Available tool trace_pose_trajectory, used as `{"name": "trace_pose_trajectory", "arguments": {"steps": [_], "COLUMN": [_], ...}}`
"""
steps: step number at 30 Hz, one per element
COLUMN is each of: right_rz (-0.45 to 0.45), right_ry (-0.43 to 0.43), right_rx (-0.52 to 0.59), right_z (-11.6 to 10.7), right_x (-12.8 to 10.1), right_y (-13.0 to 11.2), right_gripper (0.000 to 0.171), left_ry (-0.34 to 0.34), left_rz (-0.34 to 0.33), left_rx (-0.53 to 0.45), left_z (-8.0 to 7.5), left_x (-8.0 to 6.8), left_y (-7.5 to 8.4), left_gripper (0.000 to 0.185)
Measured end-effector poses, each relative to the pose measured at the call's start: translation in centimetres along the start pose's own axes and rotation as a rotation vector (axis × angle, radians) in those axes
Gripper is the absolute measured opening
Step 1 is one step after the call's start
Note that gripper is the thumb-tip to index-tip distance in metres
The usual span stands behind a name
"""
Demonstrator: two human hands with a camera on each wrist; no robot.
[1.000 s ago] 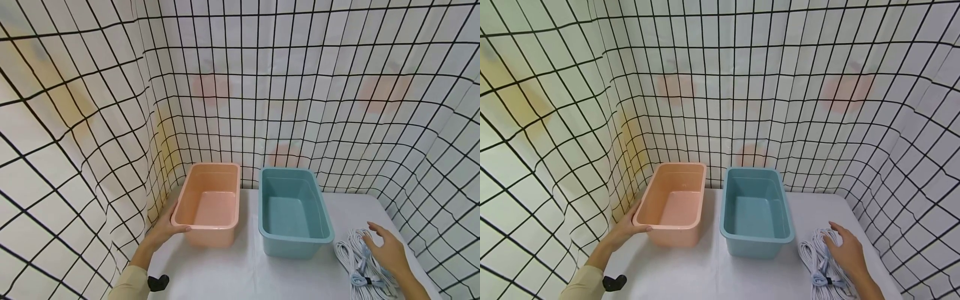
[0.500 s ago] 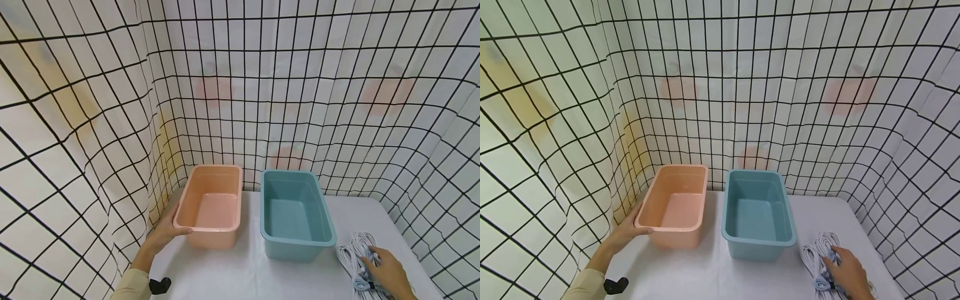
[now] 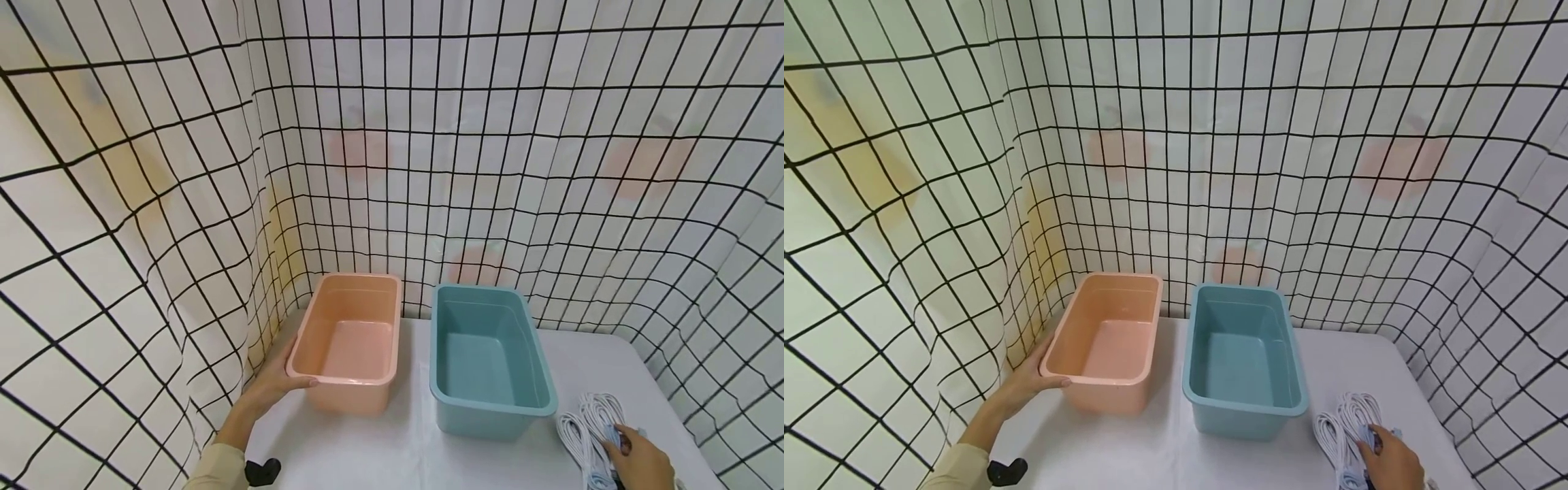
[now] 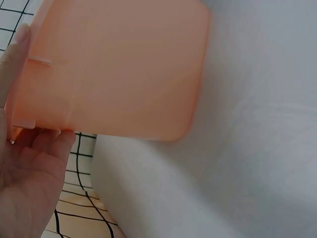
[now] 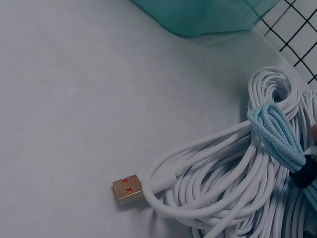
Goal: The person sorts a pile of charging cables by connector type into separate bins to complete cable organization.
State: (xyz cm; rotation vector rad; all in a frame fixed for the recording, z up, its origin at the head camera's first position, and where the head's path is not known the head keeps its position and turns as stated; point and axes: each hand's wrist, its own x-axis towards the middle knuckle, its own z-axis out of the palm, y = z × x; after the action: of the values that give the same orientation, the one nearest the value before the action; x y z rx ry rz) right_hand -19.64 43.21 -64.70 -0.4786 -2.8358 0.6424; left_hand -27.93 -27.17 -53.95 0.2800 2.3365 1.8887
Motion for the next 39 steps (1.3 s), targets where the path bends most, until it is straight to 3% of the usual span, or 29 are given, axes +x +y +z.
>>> {"name": "trace_pose_trajectory", "arguments": {"steps": [4,9,13,18,26,39], "right_rz": [0.007,-0.11,-0.175,-0.158,-0.208,-0.301], "right_ry": [0.061,0.14,0.128,0.135,0.169,0.173], "right_rx": [0.0,0.052,0.072,0.094,0.094,0.135], "right_z": [0.0,-0.6,-1.8,-3.6,-5.9,-8.9], "right_x": [-0.2,0.2,0.9,1.7,3.1,5.0], "right_y": [-0.1,-0.5,-1.4,-2.9,-4.3,-9.2], "right_gripper": [0.045,0.039,0.036,0.034,0.034,0.033], "left_ry": [-0.014,-0.014,-0.005,0.017,0.021,0.032], "left_rz": [0.005,0.013,0.003,-0.025,-0.022,-0.044], "left_rx": [0.009,0.017,0.017,0.017,0.019,0.039], "left_z": [0.1,0.3,0.2,0.0,0.0,0.0], "left_x": [0.4,0.5,0.4,0.3,-0.2,-0.2], "left_y": [0.0,-0.1,-0.1,0.0,-0.1,0.1], "left_gripper": [0.119,0.118,0.117,0.119,0.119,0.121]}}
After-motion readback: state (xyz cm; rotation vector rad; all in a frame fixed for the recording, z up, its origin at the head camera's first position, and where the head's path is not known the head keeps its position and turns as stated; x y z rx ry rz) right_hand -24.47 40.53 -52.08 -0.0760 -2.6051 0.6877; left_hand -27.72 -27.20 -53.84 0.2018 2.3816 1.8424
